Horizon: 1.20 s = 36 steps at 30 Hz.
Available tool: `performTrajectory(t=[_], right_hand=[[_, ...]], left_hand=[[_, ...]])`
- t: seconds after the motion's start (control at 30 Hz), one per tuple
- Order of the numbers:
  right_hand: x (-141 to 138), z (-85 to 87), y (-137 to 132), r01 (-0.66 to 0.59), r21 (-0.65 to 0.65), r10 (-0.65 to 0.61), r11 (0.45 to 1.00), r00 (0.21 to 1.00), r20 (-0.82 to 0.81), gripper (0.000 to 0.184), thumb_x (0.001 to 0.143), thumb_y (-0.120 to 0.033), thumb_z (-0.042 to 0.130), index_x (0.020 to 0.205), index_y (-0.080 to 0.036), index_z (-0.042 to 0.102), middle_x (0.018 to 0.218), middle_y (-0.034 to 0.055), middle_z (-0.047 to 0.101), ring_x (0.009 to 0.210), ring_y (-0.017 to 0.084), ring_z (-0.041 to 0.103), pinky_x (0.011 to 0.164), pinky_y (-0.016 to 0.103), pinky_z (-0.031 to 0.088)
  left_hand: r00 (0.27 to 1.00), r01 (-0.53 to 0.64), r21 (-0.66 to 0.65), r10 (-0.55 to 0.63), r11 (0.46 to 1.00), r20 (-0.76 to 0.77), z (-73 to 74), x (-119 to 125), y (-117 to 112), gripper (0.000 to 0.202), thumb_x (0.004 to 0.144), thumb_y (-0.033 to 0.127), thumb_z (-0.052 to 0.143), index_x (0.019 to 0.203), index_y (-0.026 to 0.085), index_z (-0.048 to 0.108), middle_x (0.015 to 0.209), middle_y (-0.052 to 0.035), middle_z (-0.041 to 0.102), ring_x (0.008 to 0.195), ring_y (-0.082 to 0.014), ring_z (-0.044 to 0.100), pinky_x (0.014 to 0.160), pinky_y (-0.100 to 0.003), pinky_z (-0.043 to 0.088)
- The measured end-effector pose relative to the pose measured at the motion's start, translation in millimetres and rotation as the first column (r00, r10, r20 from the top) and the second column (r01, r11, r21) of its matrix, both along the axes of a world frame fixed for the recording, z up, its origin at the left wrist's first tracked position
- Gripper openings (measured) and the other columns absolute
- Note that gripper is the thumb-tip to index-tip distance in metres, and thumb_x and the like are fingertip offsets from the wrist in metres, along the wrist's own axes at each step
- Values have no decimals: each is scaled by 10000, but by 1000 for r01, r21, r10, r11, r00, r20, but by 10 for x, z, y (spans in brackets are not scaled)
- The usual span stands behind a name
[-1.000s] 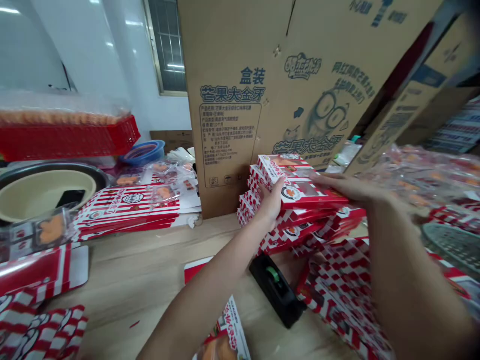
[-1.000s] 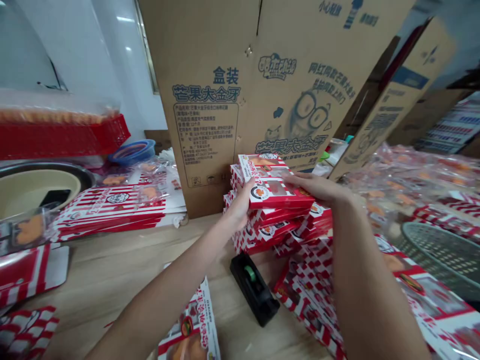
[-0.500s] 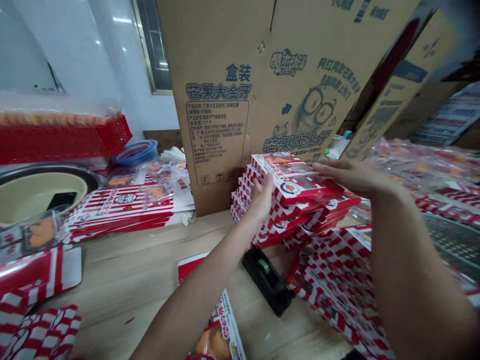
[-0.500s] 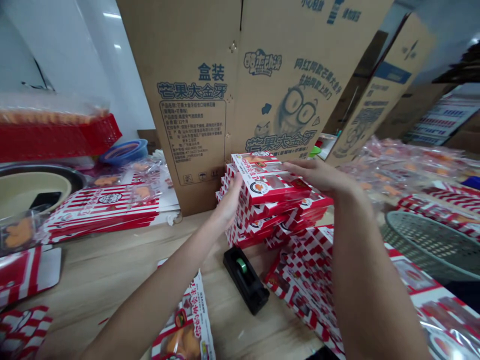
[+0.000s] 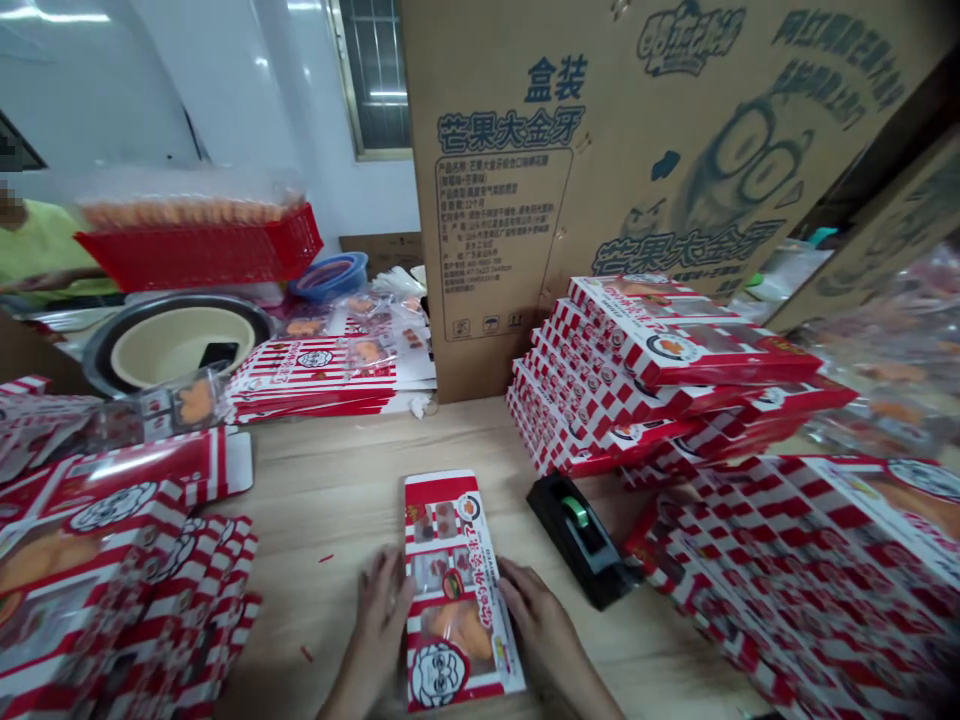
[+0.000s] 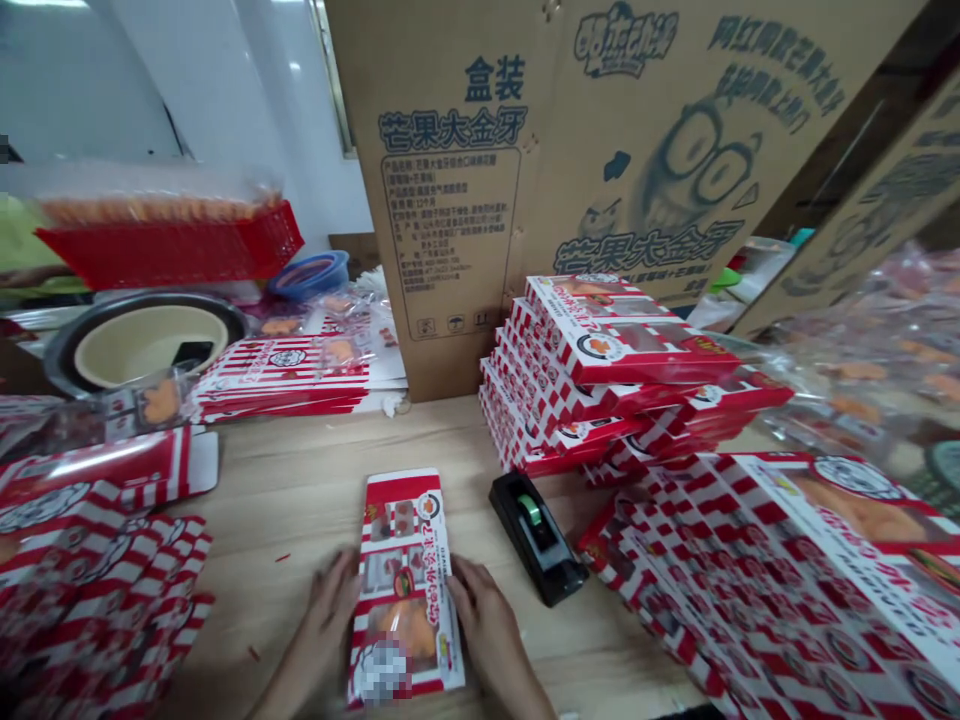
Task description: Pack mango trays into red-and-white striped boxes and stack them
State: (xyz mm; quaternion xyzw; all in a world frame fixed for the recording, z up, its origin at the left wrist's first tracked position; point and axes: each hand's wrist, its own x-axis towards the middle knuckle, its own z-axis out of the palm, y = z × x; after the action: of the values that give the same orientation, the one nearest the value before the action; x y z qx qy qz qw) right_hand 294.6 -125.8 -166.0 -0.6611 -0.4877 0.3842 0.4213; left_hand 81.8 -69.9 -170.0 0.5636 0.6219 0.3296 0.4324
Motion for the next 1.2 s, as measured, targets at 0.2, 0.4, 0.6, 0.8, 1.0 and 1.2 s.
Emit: performTrajectory(t=[0.2, 0.4, 0.6, 0.8, 1.0, 1.2], right_hand=[[-330, 179, 39, 186, 262, -68, 947, 913, -402, 344, 810, -367, 615, 1122, -233, 560, 1021, 86, 699, 887, 226, 687, 759, 349, 568], [-633, 546, -68, -12, 598, -63, 802, 993, 104, 603, 774, -135, 619, 1336, -267, 445, 1116, 100, 603, 986, 232, 622, 783, 322, 557], [-512, 741, -2, 223, 696, -395, 683, 914, 95, 524, 822, -128, 585, 1296, -329, 490, 1248, 93, 499, 1134, 245, 522, 894, 388, 493], [-336, 832, 85, 277, 617, -269, 736, 957, -109, 377, 855, -189, 569, 1216, -297, 577, 1172, 81, 634, 1056, 238, 612, 865, 378, 518], [-287, 917, 91, 123, 675, -187, 728, 982, 23, 213, 864, -188, 522, 831, -256, 721, 927, 65, 678, 852, 193, 653, 733, 292, 537], [-204, 980, 39, 147, 417, 95, 897, 857, -506, 509, 871, -300, 566, 1355, -366, 422, 1202, 69, 655, 1055, 202, 632, 865, 351, 508]], left_hand=[[942, 34, 63, -53, 997, 332, 303, 210, 101, 532, 850, 472, 500, 1298, 192, 435, 1379, -122, 485, 1285, -238, 446, 1065, -383, 358], [843, 240, 258, -333, 936, 423, 855, 303, -44, 714, 775, 487, 615, 1386, 218, 361, 1439, -119, 414, 1310, -262, 406, 1052, -367, 378], [915, 7, 283, -120, 959, 386, 910, 255, -94, 361, 852, 379, 541, 1157, 186, 535, 1133, -91, 650, 1057, -220, 615, 905, -304, 490], [939, -302, 608, 117, 734, 325, 567, 248, -12, 344, 843, 368, 563, 1144, 227, 477, 1057, -65, 615, 942, -184, 624, 842, -290, 496], [984, -160, 763, 40, 626, 174, 349, 218, 86, 155, 874, 357, 512, 845, 265, 634, 797, -11, 670, 906, -194, 619, 864, -304, 480], [939, -165, 556, -42, 815, 340, 702, 236, -15, 191, 879, 375, 481, 876, 251, 626, 954, -46, 699, 915, -214, 650, 791, -320, 521]])
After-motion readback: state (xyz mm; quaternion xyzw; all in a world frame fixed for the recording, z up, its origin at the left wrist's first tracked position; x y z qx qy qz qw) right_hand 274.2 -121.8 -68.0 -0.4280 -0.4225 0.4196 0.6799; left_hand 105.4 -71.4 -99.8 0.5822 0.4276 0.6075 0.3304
